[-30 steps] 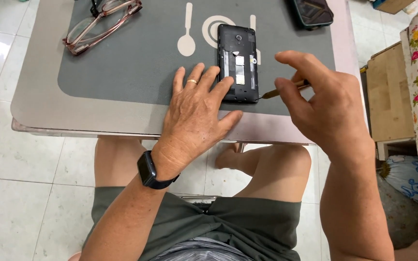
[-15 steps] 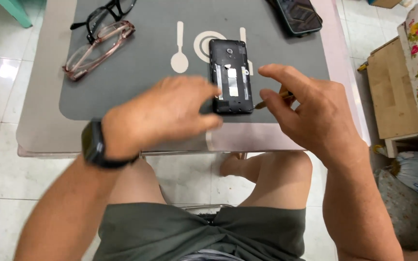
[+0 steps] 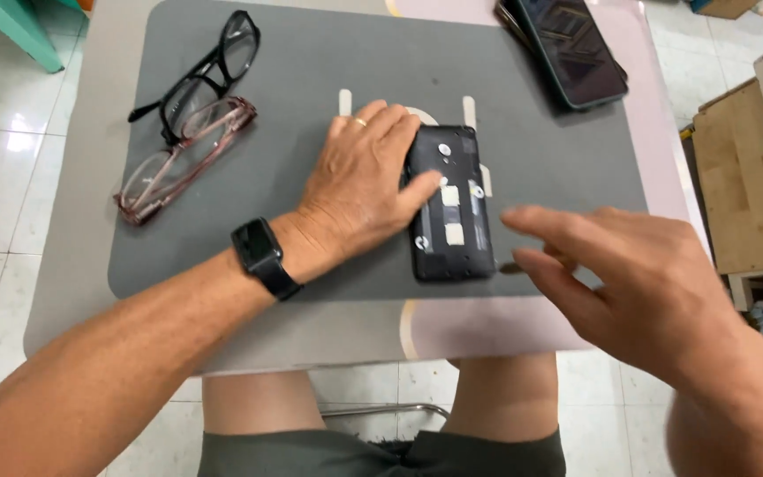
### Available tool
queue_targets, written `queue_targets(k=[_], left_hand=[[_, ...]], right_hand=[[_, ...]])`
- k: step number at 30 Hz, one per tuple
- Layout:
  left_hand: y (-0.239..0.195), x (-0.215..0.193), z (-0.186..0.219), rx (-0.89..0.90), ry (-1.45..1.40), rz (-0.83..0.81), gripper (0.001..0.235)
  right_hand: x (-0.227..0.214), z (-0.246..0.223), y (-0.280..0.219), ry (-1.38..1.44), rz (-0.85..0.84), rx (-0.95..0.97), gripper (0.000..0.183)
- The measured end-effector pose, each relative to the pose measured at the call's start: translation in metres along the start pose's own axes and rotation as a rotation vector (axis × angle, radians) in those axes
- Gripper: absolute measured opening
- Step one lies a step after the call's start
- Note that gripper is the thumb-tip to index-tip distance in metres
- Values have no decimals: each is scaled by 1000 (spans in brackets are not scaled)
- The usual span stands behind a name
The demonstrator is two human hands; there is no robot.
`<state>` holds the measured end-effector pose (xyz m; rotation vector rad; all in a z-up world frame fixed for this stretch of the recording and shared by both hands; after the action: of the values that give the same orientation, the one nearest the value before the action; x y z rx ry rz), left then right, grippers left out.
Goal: The person uses a small tool to pry and separate the back cover of a disassembled mobile phone. They work on the edges of the device to release the casing, then lift the cover to reveal the internal components.
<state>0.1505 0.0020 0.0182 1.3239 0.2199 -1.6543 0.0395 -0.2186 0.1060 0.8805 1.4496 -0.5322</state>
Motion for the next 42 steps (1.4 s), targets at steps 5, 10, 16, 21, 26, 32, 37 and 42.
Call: queue_targets(k=[5,10,16,21,26,32,37,42], left_hand=[[3,-2,-7,-67,16,-72,54],[5,-8,-23,3,-5,-168,64],[6,-12,-27,-54,-86,-251,71],[7,-13,-26,-31,-79,-231,69],[8,-14,-25,-43,-76,-239,66],[8,-14,-24,-29,-68,-239,67],[8,-14,-23,-18,-53,-226,67],[7,-14,-24,-35,-73,-250,68]], right_hand=[[-28,6,31,84,65,95,32],[-18,21,107,38,228,80,35],[35,37,149,76,260,-10,29],[45,38,141,41,282,8,32],[39,34,138,74,301,2,31],[44,40,136,94,301,29,28],[44,40,136,108,319,3,29],[43,38,137,67,287,32,30]])
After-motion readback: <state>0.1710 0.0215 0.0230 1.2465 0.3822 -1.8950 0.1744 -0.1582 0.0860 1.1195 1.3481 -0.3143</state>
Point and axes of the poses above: each hand's wrist, its own y-axis towards the middle knuckle, its own x-axis out of the palm, z = x × y, the point moved 2 cm from there along y, towards the middle knuckle, and after that the axes turned 7 degrees about -z, right-handed, at the moved point
